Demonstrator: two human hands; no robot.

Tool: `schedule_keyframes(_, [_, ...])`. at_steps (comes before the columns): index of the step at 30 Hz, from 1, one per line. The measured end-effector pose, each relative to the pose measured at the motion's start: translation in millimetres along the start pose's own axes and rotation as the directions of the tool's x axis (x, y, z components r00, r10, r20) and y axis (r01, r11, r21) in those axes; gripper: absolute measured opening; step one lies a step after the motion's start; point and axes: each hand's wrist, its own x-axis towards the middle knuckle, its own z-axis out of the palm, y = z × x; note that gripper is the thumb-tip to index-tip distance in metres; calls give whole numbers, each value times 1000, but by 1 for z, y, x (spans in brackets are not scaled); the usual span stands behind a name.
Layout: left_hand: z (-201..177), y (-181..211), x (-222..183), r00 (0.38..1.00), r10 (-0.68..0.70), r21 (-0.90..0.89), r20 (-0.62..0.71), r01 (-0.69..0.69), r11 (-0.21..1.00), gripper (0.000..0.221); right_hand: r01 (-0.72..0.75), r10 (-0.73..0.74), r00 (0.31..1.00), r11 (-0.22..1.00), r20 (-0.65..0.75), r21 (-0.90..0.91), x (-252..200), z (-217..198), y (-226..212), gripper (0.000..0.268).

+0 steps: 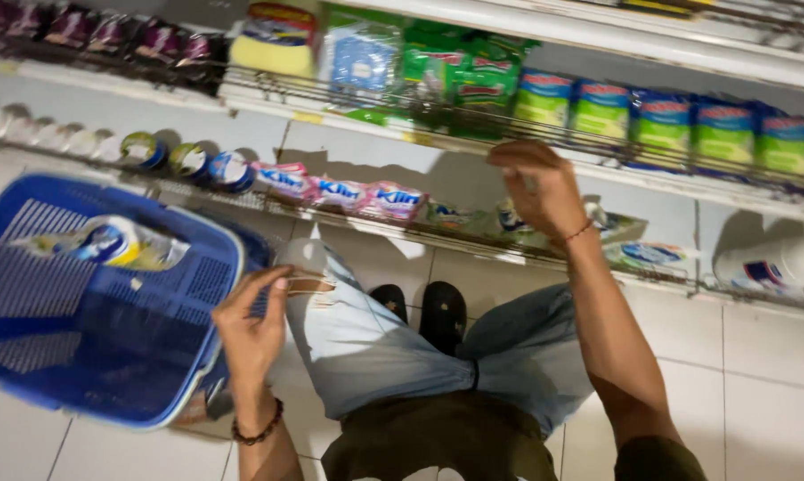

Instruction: Organizing and stocking household cleaning supplies and toiletries on store shelves.

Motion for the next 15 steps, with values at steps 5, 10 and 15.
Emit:
schedule_keyframes(5, [-71, -18, 6, 992, 56, 199, -112, -33, 980, 14, 168, -187, 976, 974, 115, 154, 40, 79, -38, 20])
schedule_keyframes(10, [-139, -67, 33, 983, 59, 350, -176, 7, 937, 12, 196, -316, 888, 917, 334, 346, 62, 163, -98, 29])
schedule_keyframes(15, [-188, -183, 80, 982, 27, 543, -188, 81, 836, 29, 211, -406, 812, 873, 418, 439, 61, 242, -155, 35])
